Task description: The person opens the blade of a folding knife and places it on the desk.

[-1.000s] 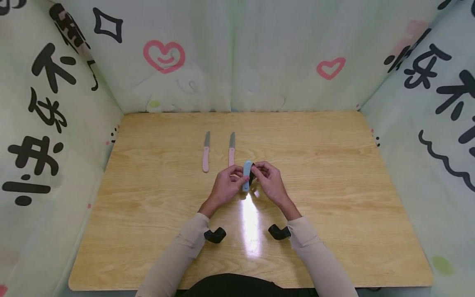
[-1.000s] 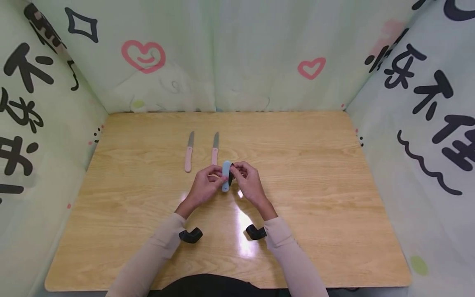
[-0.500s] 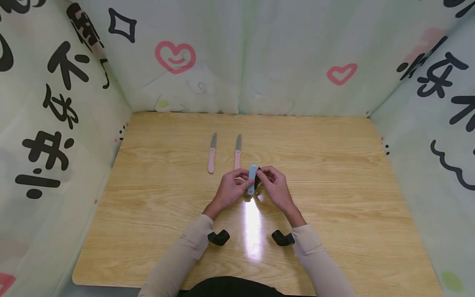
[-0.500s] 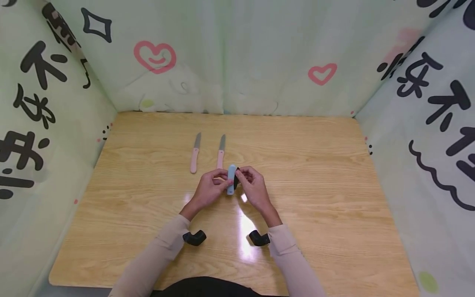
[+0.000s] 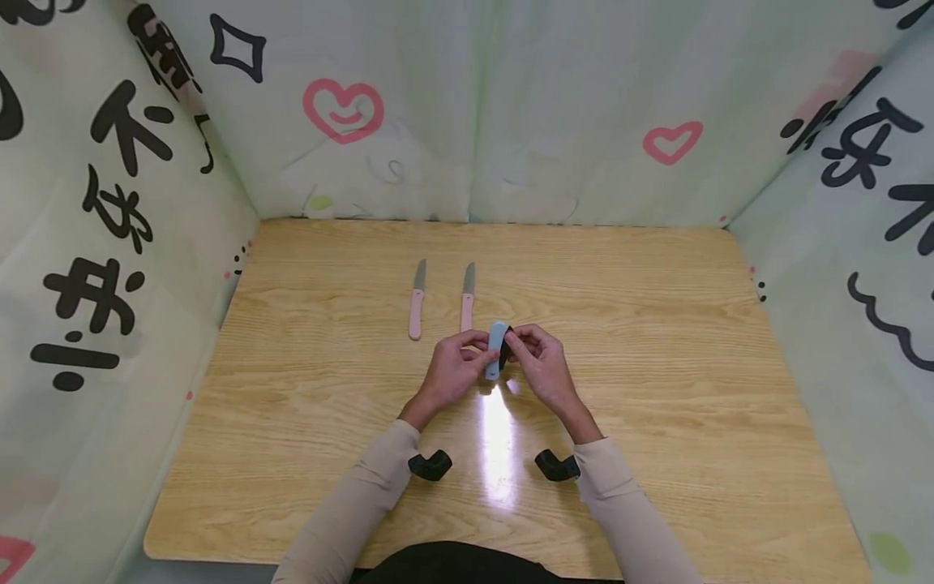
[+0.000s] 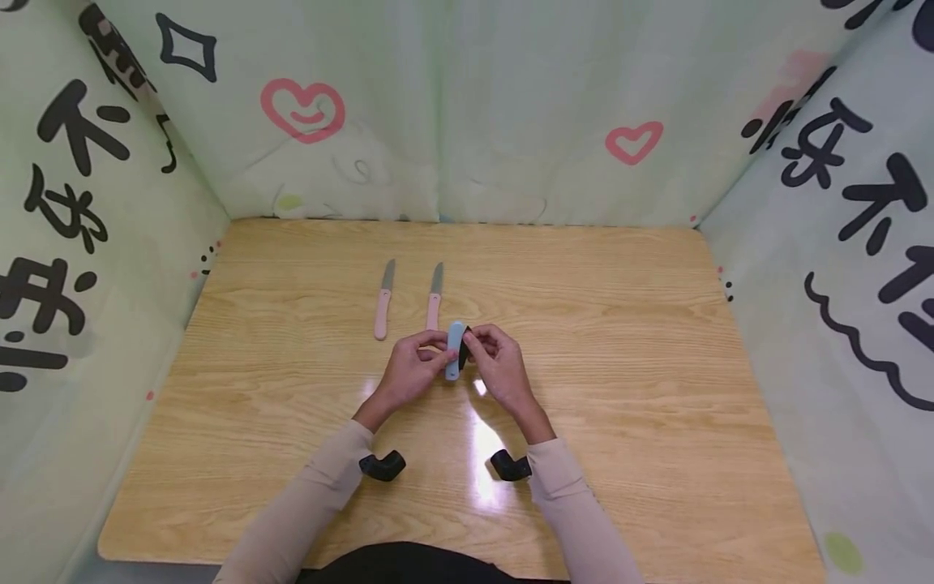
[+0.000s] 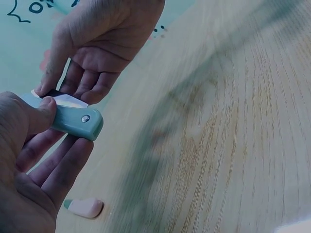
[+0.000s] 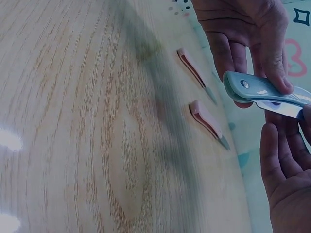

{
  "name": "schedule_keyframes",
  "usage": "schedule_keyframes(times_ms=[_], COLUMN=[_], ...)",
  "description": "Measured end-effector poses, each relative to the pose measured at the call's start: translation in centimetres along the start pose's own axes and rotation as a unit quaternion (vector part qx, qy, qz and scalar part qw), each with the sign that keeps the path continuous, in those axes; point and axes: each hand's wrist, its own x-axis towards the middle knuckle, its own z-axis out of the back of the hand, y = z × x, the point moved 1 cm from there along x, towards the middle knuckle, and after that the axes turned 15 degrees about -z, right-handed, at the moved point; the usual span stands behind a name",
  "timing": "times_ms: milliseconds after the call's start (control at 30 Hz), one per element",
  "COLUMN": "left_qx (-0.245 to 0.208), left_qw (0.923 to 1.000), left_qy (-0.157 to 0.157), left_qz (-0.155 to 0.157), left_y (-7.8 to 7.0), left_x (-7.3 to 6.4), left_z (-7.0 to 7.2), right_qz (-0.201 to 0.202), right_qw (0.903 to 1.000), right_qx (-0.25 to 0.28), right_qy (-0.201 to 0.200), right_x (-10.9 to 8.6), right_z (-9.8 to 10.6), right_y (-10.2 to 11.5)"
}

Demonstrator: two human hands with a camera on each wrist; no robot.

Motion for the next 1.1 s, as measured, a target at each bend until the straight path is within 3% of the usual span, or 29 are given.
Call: schedule_keyframes(times_ms=[133, 367, 500, 667, 900, 1100], left_qx=[0.001, 0.004, 0.003, -0.002, -0.003, -0.007], left_qw=[1.0000, 0.9999, 0.9998, 0.9997, 0.9992, 0.9979], left_qy=[-0.001, -0.007, -0.012, -0.019, -0.031, -0.053], left_qz=[-0.004, -0.014, -0.017, -0.015, -0.023, -0.035], left_y=[-0.1, -0.1, 0.0, -0.1, -0.2, -0.2], left_x=[0.0, -0.1, -0.1, -0.2, 0.2, 0.3], left_z=[0.0, 0.0, 0.0, -0.1, -0.4, -0.6], right_qz=[0.002, 0.017, 0.015, 0.009, 0.015, 0.028], right_qw=[1.0000, 0.9997, 0.9996, 0.9996, 0.9992, 0.9979], right_qx=[0.002, 0.008, 0.018, 0.023, 0.027, 0.049], right_qy=[0.000, -0.014, -0.013, -0.016, -0.025, -0.030], right_x=[0.0, 1.4, 1.4, 1.2, -0.2, -0.3], right_z=[0.0, 0.4, 0.3, 0.4, 0.3, 0.2], right_y=[0.0, -3.0, -3.1, -2.6, -0.1, -0.1])
